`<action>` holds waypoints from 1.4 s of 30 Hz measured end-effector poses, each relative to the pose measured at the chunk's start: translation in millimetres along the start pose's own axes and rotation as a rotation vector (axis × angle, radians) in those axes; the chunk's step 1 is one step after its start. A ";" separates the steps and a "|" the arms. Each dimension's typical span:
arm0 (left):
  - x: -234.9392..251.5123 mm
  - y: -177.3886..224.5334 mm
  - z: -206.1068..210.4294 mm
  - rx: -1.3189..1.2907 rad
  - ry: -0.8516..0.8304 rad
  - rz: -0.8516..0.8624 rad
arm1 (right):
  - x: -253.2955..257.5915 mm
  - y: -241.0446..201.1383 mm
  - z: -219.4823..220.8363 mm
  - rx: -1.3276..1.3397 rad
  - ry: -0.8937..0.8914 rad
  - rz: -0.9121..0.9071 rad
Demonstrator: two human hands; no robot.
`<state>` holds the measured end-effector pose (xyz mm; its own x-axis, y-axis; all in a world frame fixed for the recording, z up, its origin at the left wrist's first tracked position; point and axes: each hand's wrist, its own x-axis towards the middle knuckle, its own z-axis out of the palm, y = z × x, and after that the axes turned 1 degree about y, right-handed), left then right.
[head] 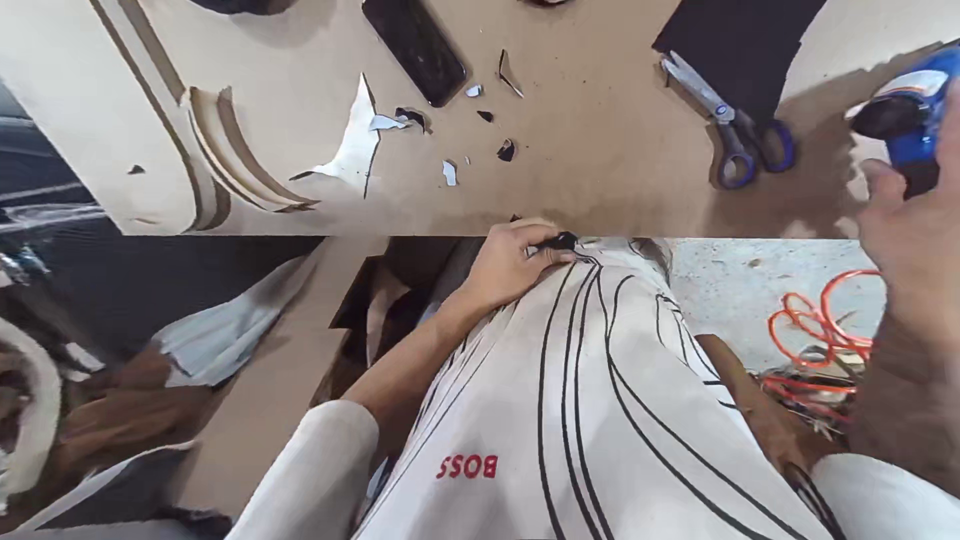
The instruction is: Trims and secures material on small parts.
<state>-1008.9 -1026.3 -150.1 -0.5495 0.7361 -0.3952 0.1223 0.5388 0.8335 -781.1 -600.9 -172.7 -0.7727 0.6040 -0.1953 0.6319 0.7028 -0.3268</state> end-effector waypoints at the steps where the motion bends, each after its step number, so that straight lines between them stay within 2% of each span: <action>1: -1.7 8.1 1.2 0.021 0.065 0.017 | 5.7 -1.9 0.2 0.006 0.016 -0.048; 3: -2.3 34.1 -4.2 0.075 0.221 0.120 | 6.0 -11.5 -0.9 -0.033 0.111 -0.084; 5: -1.9 63.1 -17.1 0.117 0.386 0.296 | 3.6 -38.0 -0.1 -0.031 0.170 -0.093; 7: 9.8 74.2 -20.9 0.108 0.505 0.440 | 2.6 -73.4 11.9 0.057 0.050 -0.083; 9: 35.4 54.0 1.4 0.097 0.558 0.492 | 2.9 -90.2 42.1 0.113 -0.018 -0.045; 11: 63.0 11.4 39.7 0.117 0.569 0.447 | 3.1 -93.1 61.5 0.119 0.029 0.001; 13: 75.3 -24.4 74.1 0.228 0.591 0.335 | 0.3 -92.7 60.8 0.105 -0.008 0.068; 16: 75.4 -28.0 88.4 0.403 0.645 0.127 | -11.3 -91.9 47.0 0.074 -0.153 0.153; 17: 72.5 -19.2 82.6 0.444 0.620 0.039 | -18.6 -90.9 41.1 0.107 -0.210 0.146; 19: 70.5 -0.7 64.9 0.474 0.465 -0.111 | -35.2 -80.3 33.7 0.321 -0.346 0.120; 22: 79.2 10.9 50.6 0.487 0.271 -0.137 | -65.7 -65.1 34.6 0.659 -0.493 0.106; 26: 102.6 27.0 53.5 0.395 0.194 -0.147 | -103.3 -83.4 48.3 0.437 -0.325 0.070; 30: 117.9 52.9 59.0 0.333 0.110 -0.188 | -112.6 -103.3 64.5 0.196 -0.185 0.103; 37: 113.2 70.2 77.2 0.624 0.104 -0.133 | -101.4 -144.0 86.6 0.208 -0.125 0.149; 42: 106.1 62.5 108.2 0.646 0.147 -0.073 | -94.5 -152.6 95.4 0.196 -0.100 0.195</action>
<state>-970.2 -870.2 -181.7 -0.6768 0.6492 -0.3470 0.5260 0.7563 0.3891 -810.2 -801.1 -192.6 -0.6462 0.6736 -0.3586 0.7528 0.4855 -0.4445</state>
